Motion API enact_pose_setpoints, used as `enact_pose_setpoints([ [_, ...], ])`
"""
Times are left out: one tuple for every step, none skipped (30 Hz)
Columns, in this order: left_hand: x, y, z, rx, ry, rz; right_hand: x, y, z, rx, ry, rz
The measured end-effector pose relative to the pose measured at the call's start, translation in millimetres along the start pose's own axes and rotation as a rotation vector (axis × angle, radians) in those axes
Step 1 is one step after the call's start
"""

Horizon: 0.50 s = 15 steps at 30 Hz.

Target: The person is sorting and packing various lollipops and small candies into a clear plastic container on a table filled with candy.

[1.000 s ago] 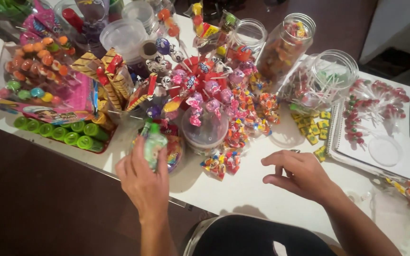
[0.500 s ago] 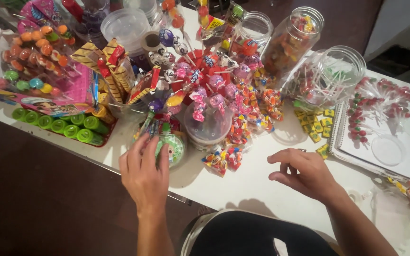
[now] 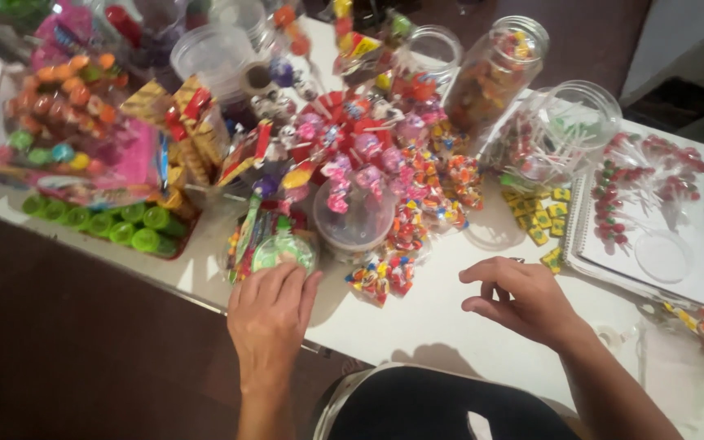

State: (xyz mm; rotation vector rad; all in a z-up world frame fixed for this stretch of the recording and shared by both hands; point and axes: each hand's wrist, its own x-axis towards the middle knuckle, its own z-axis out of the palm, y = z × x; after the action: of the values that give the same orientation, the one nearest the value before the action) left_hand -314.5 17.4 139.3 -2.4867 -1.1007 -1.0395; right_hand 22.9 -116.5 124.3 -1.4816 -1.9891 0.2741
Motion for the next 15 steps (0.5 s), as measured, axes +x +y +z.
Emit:
enact_pose_setpoints([
  [3,1,0,0.033,-0.003,0.018,-2,1,-1,-0.022,0.014,0.012],
  [0,4,0,0.021,0.002,0.036,0,5,-5,-0.032,0.03,0.024],
  [-1,7,2,-0.028,0.083,0.067,-1,9,-10,-0.029,0.059,0.071],
  [-2,10,4,-0.078,0.163,0.095,-3,13,-16,-0.026,0.089,0.117],
  [-5,13,8,-0.114,0.165,0.13,-1,22,-25,-0.048,0.119,0.151],
  [-7,16,13,-0.162,0.188,0.163,-1,32,-35,-0.13,0.183,0.209],
  [-10,19,18,-0.211,0.21,0.195,-1,42,-47,-0.213,0.244,0.266],
  [-4,24,22,-0.248,0.211,0.226,11,45,-62,-0.235,0.27,0.301],
  [0,28,24,-0.27,0.216,0.27,25,50,-78,-0.306,0.357,0.276],
  [5,32,26,-0.293,0.222,0.314,37,55,-94,-0.379,0.439,0.25],
  [4,36,31,-0.317,0.224,0.338,43,72,-101,-0.396,0.458,0.274],
  [3,38,36,-0.344,0.201,0.343,49,88,-108,-0.43,0.395,0.286],
  [1,41,41,-0.366,0.181,0.341,57,106,-117,-0.461,0.327,0.293],
  [3,43,43,-0.386,0.185,0.359,58,121,-112,-0.476,0.341,0.311],
  [4,45,43,-0.412,0.123,0.358,61,137,-107,-0.523,0.21,0.27],
])
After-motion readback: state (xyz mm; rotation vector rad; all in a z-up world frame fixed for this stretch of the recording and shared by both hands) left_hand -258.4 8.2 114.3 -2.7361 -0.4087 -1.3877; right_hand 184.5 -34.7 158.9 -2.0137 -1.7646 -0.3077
